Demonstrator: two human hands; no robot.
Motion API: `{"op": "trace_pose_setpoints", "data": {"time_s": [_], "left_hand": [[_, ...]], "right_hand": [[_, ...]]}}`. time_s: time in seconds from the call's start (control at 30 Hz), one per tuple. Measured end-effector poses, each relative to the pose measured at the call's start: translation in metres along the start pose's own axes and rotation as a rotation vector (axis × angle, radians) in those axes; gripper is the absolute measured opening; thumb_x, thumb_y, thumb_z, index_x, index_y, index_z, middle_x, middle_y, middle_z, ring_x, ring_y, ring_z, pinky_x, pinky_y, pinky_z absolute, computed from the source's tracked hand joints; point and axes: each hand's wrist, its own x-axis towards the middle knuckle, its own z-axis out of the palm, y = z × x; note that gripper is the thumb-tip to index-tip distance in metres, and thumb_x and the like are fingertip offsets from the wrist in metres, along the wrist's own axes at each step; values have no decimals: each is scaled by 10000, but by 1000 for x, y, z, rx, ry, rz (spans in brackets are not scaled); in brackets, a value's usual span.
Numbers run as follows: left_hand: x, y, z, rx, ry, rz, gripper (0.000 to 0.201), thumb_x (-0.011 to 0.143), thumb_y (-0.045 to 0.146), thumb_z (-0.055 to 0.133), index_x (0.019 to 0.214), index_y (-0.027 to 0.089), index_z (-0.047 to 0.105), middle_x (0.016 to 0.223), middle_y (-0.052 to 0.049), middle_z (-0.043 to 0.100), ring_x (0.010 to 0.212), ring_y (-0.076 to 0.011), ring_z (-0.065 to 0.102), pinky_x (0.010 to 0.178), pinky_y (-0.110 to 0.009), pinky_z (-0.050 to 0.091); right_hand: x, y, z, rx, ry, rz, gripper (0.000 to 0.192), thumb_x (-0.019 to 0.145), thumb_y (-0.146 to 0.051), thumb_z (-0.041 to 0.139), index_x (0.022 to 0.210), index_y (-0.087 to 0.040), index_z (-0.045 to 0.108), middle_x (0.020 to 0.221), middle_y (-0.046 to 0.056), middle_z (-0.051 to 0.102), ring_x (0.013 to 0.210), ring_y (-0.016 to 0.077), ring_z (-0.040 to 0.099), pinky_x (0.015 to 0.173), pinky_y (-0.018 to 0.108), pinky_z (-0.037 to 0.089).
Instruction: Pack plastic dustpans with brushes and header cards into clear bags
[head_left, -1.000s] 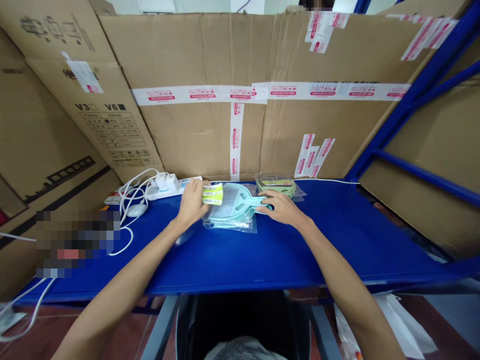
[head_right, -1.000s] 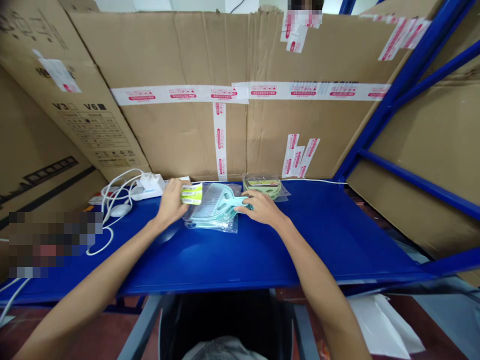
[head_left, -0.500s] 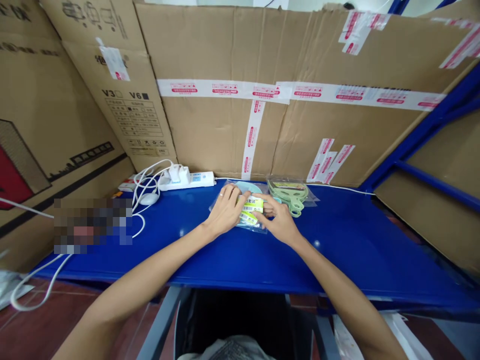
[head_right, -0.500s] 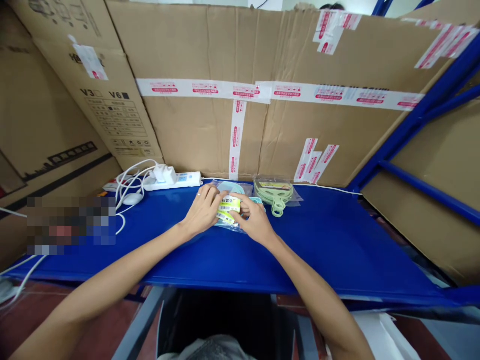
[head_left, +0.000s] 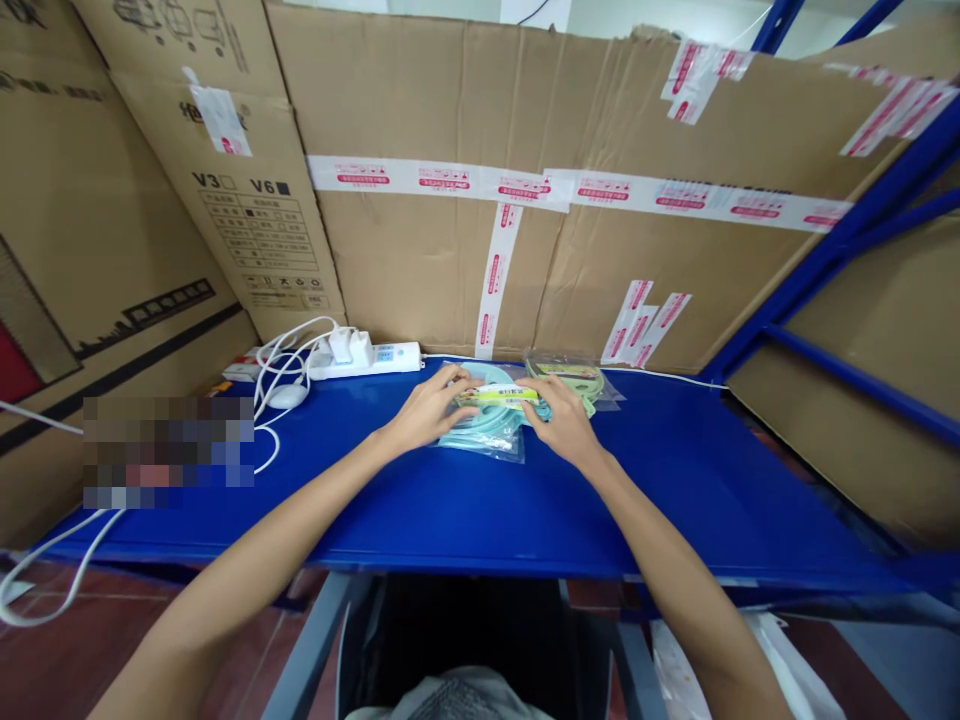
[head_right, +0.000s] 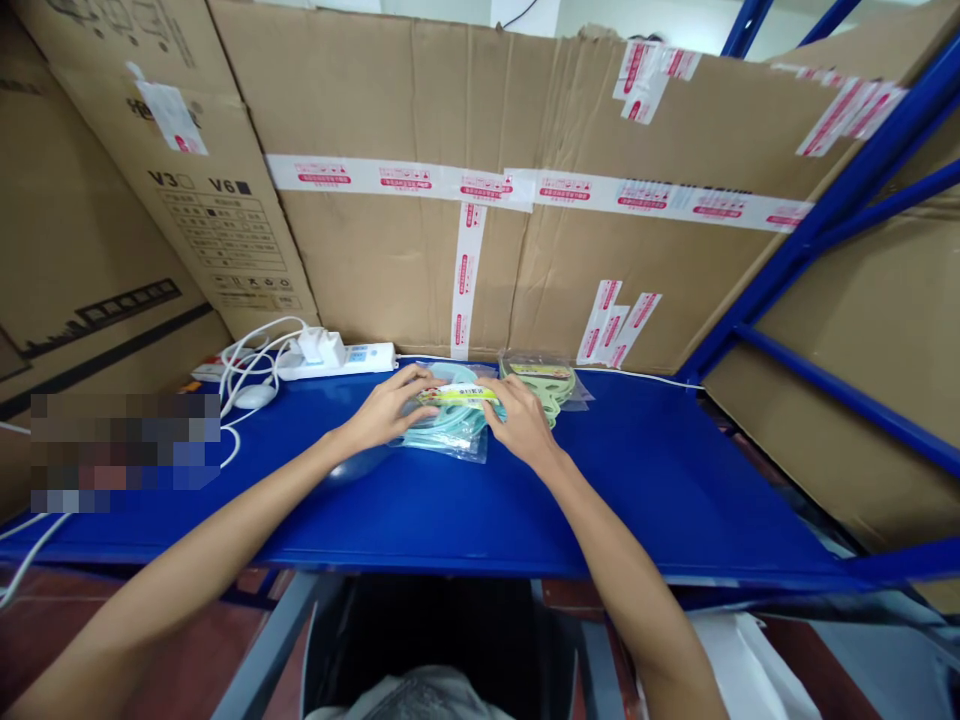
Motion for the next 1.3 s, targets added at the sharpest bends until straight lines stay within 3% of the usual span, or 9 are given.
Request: {"op": "trace_pose_setpoints", "data": {"time_s": [0.1,0.23,0.43,0.6,0.77,0.87,1.03,1.17,1.3], "left_hand": [[1,-4,-5,-85,17,-65,295,1075,341,567,1320,235,693,1175,-93,707,1130,-265,665,996,-424,546],[3,-9,-5,-220,3,-157,253,1047,325,591,1196,198,752,1090,-87,768,975,-237,703,846,-355,561],[2,-14,-2,-387,78,-271,279,994,348,621,1145,173,778,1142,-107,800,916,-220,733,755,-307,566],[2,-19,-2,-290,100,-325,259,951,360,669,1073,177,807,1058,-99,823,880,-228,737,736,-295,530],[1,-20,0,-336,63,-336,323,969,386,643,1126,150,800,735,-51,759,617,-180,652,639,-275,485],[0,-20,4,-431,71,-323,363,970,395,632,1162,127,784,726,-47,740,602,-170,642,629,-270,485],[2,-22,4,-394,107,-346,377,970,408,622,1157,131,796,709,-40,716,647,-173,612,635,-269,459],[3,-16,-1,-389,164,-351,333,946,416,660,1089,161,820,864,-70,759,715,-172,613,652,-271,470],[3,-4,2,-645,66,-392,393,949,464,690,1153,147,800,868,-73,764,592,-134,582,573,-265,487]], "right_hand": [[0,1,-1,-7,-24,-31,335,1026,-240,592,1348,-244,684,1118,97,760,1006,281,681,914,459,591],[0,3,-1,-17,-39,-34,389,1049,-247,558,1423,-242,665,1073,89,779,932,268,676,868,448,587],[1,4,-2,-6,-40,-16,309,1053,-262,550,1294,-223,739,1064,91,798,899,261,705,883,449,580],[2,2,-3,51,-18,33,279,1054,-281,531,1191,-229,768,977,79,780,854,242,719,873,416,579],[3,0,-3,66,-24,27,257,1042,-273,545,1188,-224,750,986,72,762,817,216,704,820,370,566],[3,0,-1,59,-15,18,237,1050,-268,542,1186,-214,727,1009,73,761,834,215,704,844,371,564],[2,2,-3,30,22,1,222,1049,-223,511,1185,-219,686,1005,76,755,860,231,699,874,399,569],[2,-7,-10,-137,57,-105,203,1003,-204,580,1182,-215,676,1198,141,739,1106,307,665,993,502,540],[0,-26,-10,-294,-8,-266,210,968,-272,681,1173,-229,693,1503,178,610,1383,385,523,1088,602,465]]}}
